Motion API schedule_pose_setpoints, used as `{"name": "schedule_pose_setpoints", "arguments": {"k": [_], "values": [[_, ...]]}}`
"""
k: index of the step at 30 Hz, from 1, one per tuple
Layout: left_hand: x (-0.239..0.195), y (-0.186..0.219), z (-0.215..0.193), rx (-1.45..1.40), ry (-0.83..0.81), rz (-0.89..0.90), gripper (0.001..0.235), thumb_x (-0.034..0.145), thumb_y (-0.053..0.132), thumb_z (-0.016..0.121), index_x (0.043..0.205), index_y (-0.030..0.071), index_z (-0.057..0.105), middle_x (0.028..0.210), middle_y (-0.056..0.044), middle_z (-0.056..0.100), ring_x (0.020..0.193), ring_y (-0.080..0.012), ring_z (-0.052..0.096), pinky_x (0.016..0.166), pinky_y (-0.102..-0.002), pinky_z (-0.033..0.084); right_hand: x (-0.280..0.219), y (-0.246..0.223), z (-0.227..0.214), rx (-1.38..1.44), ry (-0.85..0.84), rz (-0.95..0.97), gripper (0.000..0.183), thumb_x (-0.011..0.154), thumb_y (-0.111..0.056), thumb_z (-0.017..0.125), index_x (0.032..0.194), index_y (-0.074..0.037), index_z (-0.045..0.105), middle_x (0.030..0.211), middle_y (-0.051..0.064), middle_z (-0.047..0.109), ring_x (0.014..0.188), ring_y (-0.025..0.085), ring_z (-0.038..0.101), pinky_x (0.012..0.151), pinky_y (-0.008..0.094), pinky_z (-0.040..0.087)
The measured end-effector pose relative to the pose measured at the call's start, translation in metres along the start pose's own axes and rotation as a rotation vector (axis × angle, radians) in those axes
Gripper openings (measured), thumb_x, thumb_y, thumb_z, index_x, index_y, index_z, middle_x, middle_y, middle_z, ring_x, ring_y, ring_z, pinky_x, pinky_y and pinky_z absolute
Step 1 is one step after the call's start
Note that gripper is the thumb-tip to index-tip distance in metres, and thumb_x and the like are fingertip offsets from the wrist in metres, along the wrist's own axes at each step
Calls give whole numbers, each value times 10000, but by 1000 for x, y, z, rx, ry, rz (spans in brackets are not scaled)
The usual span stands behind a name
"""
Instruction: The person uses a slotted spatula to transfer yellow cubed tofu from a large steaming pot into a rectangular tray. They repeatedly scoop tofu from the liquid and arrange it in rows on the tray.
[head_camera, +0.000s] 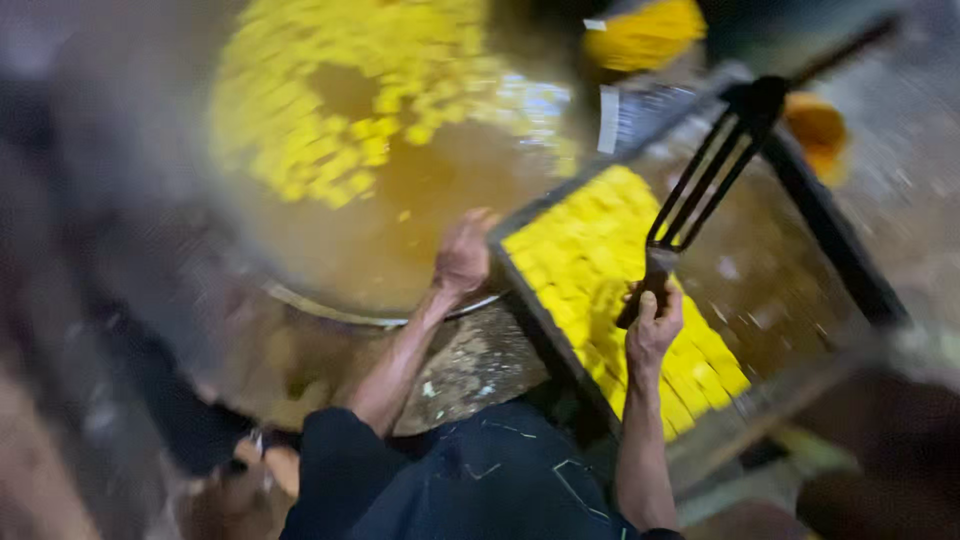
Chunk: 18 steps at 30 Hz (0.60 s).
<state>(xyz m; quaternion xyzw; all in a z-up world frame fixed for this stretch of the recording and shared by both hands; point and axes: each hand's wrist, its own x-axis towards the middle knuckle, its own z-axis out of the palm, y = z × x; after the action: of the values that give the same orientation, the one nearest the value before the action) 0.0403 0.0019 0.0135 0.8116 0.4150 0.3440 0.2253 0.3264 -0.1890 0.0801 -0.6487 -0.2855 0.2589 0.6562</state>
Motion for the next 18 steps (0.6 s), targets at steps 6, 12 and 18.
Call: {"name": "schedule_pose_setpoints", "arguments": {"k": [6,12,18], "values": [[-145,-91,-169,441,55,-605,597,992,301,586,1478,-28,474,1593,-256,383,1513,-416,285,1213,-559,258,-35,65,218,-156,-381,271,257,1082,-269,582,996,-44,674,707,-7,531,608,88,476,514,271,394],[-197,-110,-197,554,-11,-670,619,991,421,557,1451,13,490,1621,-224,332,1526,-406,247,1222,-558,234,-73,128,300,-712,-539,318,526,963,-532,603,973,-17,708,695,141,681,652,296,678,630,446,520],[-189,-109,-201,501,-59,-784,604,977,438,534,1447,59,514,1628,-169,355,1533,-360,269,1216,-523,261,0,180,355,-1143,-567,-55,483,993,-508,600,1007,-44,733,896,282,712,845,484,687,725,569,539]]}}
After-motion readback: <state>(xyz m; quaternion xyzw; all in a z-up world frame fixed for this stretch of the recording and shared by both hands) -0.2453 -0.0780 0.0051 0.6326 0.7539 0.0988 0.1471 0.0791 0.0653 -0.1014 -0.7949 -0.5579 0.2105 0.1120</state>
